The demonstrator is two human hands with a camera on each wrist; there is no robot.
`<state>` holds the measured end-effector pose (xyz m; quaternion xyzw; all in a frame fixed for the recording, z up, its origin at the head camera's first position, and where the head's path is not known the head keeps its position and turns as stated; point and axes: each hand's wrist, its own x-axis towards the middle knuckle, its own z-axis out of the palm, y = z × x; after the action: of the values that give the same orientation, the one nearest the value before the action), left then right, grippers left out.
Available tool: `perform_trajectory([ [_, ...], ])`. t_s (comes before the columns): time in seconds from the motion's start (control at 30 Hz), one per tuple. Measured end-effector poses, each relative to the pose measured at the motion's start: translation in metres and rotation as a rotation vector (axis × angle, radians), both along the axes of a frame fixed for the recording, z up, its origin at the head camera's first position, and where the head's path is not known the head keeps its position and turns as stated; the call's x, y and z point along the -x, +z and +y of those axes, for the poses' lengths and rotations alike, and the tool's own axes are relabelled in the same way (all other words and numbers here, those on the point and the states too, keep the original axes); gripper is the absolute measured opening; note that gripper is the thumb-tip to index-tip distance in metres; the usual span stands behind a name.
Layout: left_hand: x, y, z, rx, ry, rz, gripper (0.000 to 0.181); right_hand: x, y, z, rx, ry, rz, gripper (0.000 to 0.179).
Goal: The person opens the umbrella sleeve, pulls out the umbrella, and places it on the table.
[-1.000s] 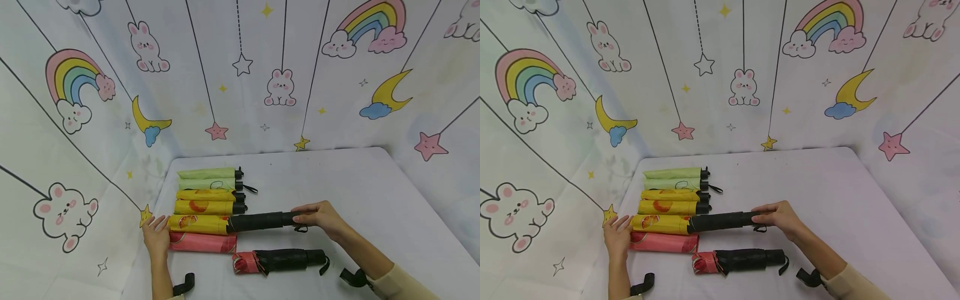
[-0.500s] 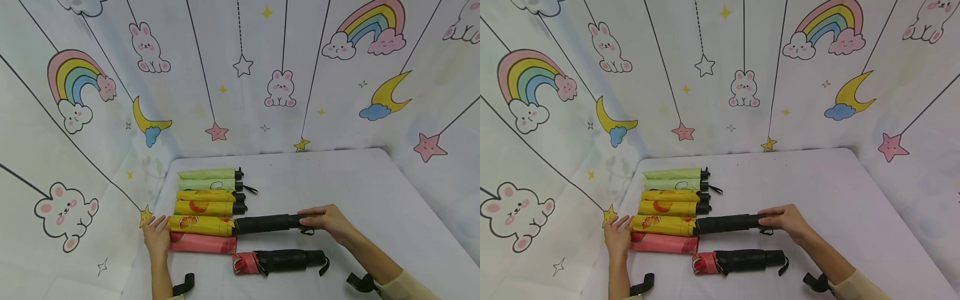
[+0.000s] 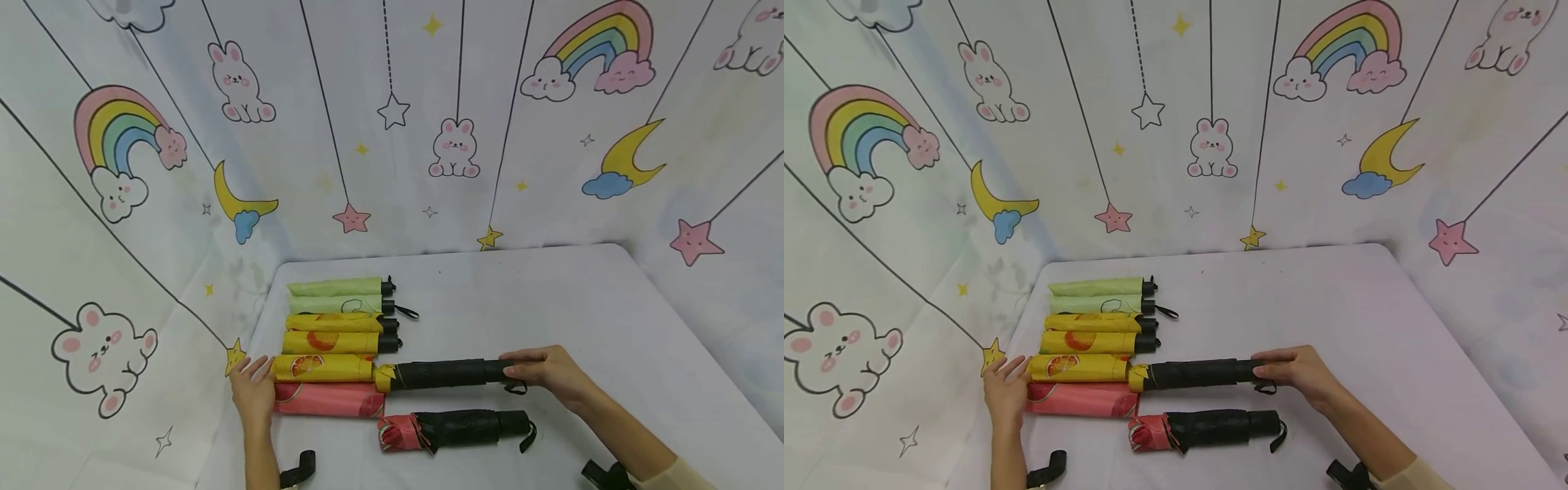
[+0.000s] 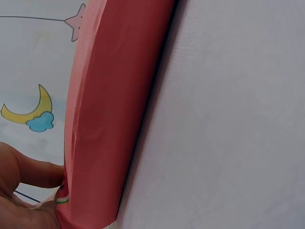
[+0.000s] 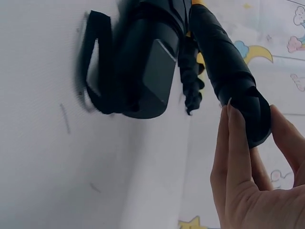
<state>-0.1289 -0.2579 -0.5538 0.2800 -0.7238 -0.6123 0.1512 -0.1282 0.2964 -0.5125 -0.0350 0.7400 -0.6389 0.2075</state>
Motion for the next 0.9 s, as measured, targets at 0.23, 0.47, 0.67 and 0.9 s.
perform_trajectory([
  [0.23, -0.001, -0.001, -0.001, 0.007, 0.007, 0.009, 0.068, -0.006, -0.009, 0.008, 0.024, 0.030, -0.028, 0.046],
  [0.47, -0.001, 0.002, 0.000, 0.007, 0.010, -0.004, 0.069, -0.006, -0.025, 0.012, 0.018, 0.048, -0.044, 0.046],
  [0.67, -0.002, 0.003, 0.000, 0.008, 0.020, 0.000, 0.069, -0.005, -0.035, 0.016, -0.056, 0.079, -0.034, 0.048],
  [0.9, -0.002, 0.004, 0.000, 0.007, 0.013, -0.001, 0.068, -0.004, -0.038, 0.014, -0.151, 0.096, -0.008, 0.048],
])
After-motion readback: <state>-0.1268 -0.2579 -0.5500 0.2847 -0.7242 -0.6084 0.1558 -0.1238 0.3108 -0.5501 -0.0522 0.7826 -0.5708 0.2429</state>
